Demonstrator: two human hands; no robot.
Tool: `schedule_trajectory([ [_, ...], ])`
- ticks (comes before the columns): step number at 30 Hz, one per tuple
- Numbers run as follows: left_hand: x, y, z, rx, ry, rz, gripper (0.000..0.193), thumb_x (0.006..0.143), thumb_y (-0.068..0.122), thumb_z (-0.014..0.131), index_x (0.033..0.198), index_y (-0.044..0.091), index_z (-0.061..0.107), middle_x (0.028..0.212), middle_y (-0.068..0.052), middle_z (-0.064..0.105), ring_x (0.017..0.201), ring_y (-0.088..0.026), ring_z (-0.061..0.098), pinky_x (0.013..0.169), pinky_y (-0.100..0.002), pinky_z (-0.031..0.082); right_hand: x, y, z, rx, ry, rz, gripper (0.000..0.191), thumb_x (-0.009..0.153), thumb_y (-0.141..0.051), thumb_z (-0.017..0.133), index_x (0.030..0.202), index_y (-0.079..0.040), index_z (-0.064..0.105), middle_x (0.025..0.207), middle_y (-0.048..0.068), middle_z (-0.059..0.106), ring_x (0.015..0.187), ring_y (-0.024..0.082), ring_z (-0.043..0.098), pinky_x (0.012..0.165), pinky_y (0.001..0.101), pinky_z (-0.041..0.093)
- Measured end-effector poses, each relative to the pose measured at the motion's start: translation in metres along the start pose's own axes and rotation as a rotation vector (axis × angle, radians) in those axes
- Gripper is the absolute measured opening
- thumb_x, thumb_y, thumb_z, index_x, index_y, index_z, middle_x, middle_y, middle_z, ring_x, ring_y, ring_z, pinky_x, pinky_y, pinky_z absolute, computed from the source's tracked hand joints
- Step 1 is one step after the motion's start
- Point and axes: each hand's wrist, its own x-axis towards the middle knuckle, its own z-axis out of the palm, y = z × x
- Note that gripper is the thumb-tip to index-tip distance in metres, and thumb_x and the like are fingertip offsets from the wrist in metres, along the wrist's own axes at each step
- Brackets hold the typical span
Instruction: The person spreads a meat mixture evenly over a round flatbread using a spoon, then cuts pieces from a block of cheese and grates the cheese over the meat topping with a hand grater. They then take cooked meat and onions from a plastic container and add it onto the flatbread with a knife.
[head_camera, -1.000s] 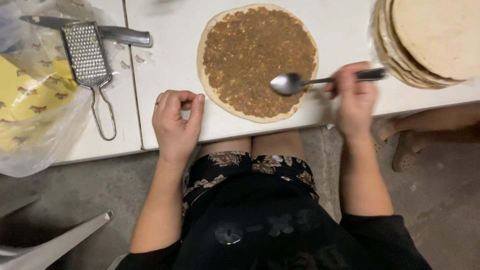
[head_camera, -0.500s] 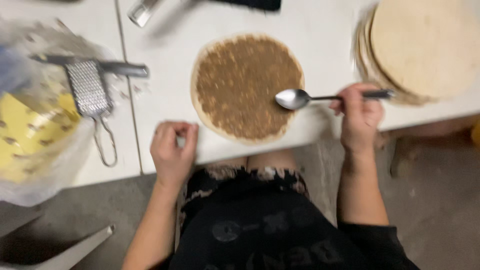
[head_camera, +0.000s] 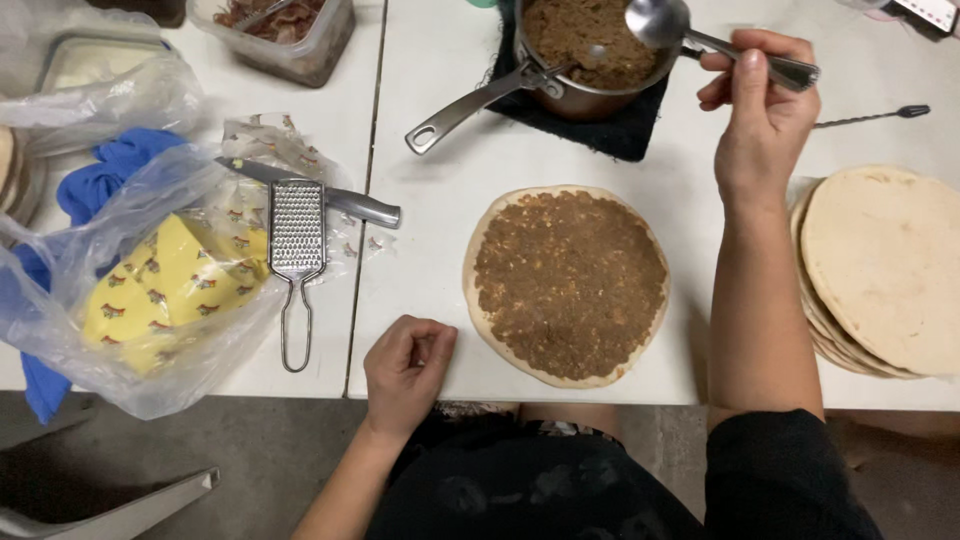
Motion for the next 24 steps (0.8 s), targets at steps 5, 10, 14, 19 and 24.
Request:
schedule_trajectory([
  [5, -0.001, -0.003, 0.001, -0.030, -0.040, 0.004, 0.011, 0.089, 0.005, 0.078, 0.089, 0.003, 0.068, 0.072, -0.002, 0.060, 0.057, -0.008, 0.049, 0.050, -0.025, 0.039, -0.008, 0.013, 0.003, -0.011, 0.124, 0.094, 0.013, 0.120, -0.014, 0.060, 0.118, -0.001, 0.055, 0.107, 0.017, 0.075, 0.085, 0.020, 0.075, 0.075, 0.0340, 0.065],
  [10, -0.002, -0.003, 0.001, -0.068, -0.032, -0.021, 0.012, 0.089, 0.005, 0.079, 0.089, 0.003, 0.067, 0.072, -0.002, 0.058, 0.057, -0.008, 0.047, 0.050, -0.025, 0.038, -0.024, 0.021, 0.035, -0.215, 0.072, 0.030, 0.012, 0.116, -0.009, 0.064, 0.119, 0.001, 0.061, 0.107, 0.014, 0.076, 0.088, 0.017, 0.074, 0.078, 0.0298, 0.063],
  [14, -0.003, -0.002, 0.000, -0.046, -0.030, -0.017, 0.011, 0.089, 0.005, 0.079, 0.090, 0.003, 0.067, 0.071, -0.001, 0.057, 0.055, -0.007, 0.045, 0.050, -0.024, 0.037, -0.021, 0.019, 0.060, -0.506, 0.027, -0.104, 0.008, 0.111, -0.005, 0.071, 0.115, 0.001, 0.070, 0.100, 0.011, 0.076, 0.085, 0.015, 0.073, 0.074, 0.0259, 0.060],
  [19, -0.002, -0.002, 0.001, -0.075, -0.033, -0.027, 0.011, 0.091, 0.006, 0.078, 0.090, 0.002, 0.068, 0.071, 0.000, 0.056, 0.055, -0.006, 0.042, 0.049, -0.023, 0.035, -0.015, 0.014, 0.076, -0.642, 0.088, -0.215, 0.009, 0.104, -0.004, 0.079, 0.111, 0.000, 0.073, 0.098, 0.009, 0.075, 0.084, 0.013, 0.071, 0.072, 0.0265, 0.057],
  [24, -0.003, -0.002, 0.001, -0.088, -0.049, -0.075, 0.010, 0.091, 0.007, 0.078, 0.090, 0.003, 0.069, 0.067, 0.001, 0.052, 0.055, -0.005, 0.041, 0.049, -0.023, 0.034, -0.017, 0.013, 0.085, -0.634, 0.111, -0.163, 0.011, 0.102, -0.005, 0.080, 0.112, -0.002, 0.075, 0.095, 0.008, 0.074, 0.081, 0.012, 0.068, 0.071, 0.0268, 0.056],
])
